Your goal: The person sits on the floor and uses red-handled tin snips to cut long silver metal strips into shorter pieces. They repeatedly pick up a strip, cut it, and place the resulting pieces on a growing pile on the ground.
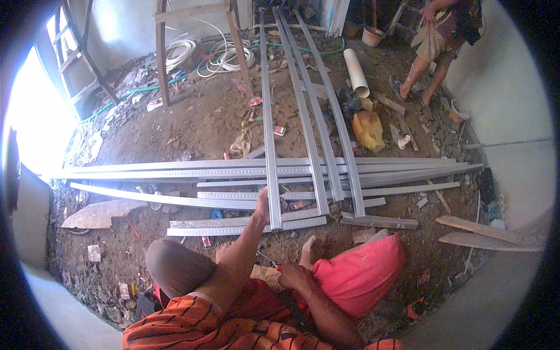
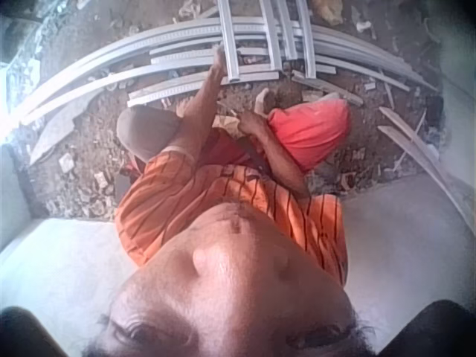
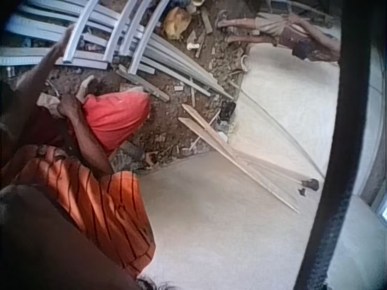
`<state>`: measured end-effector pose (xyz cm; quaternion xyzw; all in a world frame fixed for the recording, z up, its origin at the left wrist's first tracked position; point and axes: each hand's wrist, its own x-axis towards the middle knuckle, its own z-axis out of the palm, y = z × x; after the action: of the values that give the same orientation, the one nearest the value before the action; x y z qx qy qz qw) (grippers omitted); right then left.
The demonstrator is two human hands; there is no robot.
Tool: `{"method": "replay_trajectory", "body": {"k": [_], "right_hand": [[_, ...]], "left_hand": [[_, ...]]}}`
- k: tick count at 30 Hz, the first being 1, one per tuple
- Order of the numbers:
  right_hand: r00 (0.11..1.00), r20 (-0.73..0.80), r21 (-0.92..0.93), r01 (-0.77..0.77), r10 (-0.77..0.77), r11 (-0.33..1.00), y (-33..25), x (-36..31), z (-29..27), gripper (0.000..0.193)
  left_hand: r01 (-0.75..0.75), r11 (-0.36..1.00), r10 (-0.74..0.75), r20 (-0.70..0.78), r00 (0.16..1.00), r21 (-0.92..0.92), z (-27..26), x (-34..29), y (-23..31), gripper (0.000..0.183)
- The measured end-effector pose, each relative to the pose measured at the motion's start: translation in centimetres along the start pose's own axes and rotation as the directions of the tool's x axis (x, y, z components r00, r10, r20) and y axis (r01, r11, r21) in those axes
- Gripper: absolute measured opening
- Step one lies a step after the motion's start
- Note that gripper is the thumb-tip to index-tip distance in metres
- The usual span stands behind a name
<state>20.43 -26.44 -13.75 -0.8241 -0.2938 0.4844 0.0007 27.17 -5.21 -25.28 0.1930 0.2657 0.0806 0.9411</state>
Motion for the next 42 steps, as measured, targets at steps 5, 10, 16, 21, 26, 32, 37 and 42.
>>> {"method": "replay_trajectory", "body": {"k": [5, 10, 16, 21, 26, 32, 37, 42], "right_hand": [[0.998, -0.054, 0.024, 0.011, -0.009, 1.000, 0.3, -0.1, 0.2, 0.046], [0.993, -0.107, 0.064, 0.056, -0.049, 0.996, 0.4, 0.7, 0.8, 0.044], [0.959, -0.284, 0.253, 0.068, 0.007, 0.965, 1.2, 0.2, 0.4, 0.043], [0.823, -0.569, 0.489, 0.323, 0.015, 0.810, 3.8, 1.3, 2.5, 0.037], [0.883, -0.470, 0.862, 0.452, 0.027, 0.228, 2.0, -5.4, -0.4, 0.046], [0.873, -0.474, 0.607, 0.419, -0.116, 0.675, 3.0, -3.7, -0.5, 0.052], [0.830, -0.551, 0.560, 0.443, -0.084, 0.700, 1.0, -3.3, -2.0, 0.047], [0.841, -0.535, 0.625, 0.458, -0.081, 0.632, 0.8, -2.5, -3.4, 0.043]], "left_hand": [[0.003, 1.000, -0.003, -0.001, 1.000, 0.002, 0.8, -0.5, 0.1, 0.043], [-0.039, 0.998, 0.039, 0.003, 0.999, 0.042, -0.3, 0.0, 0.5, 0.055], [0.088, 0.996, -0.083, 0.195, 0.977, -0.015, 7.6, -3.0, 2.7, 0.057], [-0.017, 0.987, 0.078, 0.389, 0.918, -0.158, 13.9, -6.1, 5.0, 0.062], [0.075, 0.965, 0.053, 0.465, 0.883, -0.253, 13.1, -6.0, 4.8, 0.060], [0.093, 0.977, -0.008, 0.407, 0.913, -0.190, 11.6, -4.4, 3.2, 0.057], [-0.015, 0.996, 0.038, 0.257, 0.966, -0.089, 11.9, -4.9, 3.3, 0.057], [-0.099, 0.995, 0.099, 0.215, 0.971, -0.012, 11.3, -4.4, 2.5, 0.055]]}}
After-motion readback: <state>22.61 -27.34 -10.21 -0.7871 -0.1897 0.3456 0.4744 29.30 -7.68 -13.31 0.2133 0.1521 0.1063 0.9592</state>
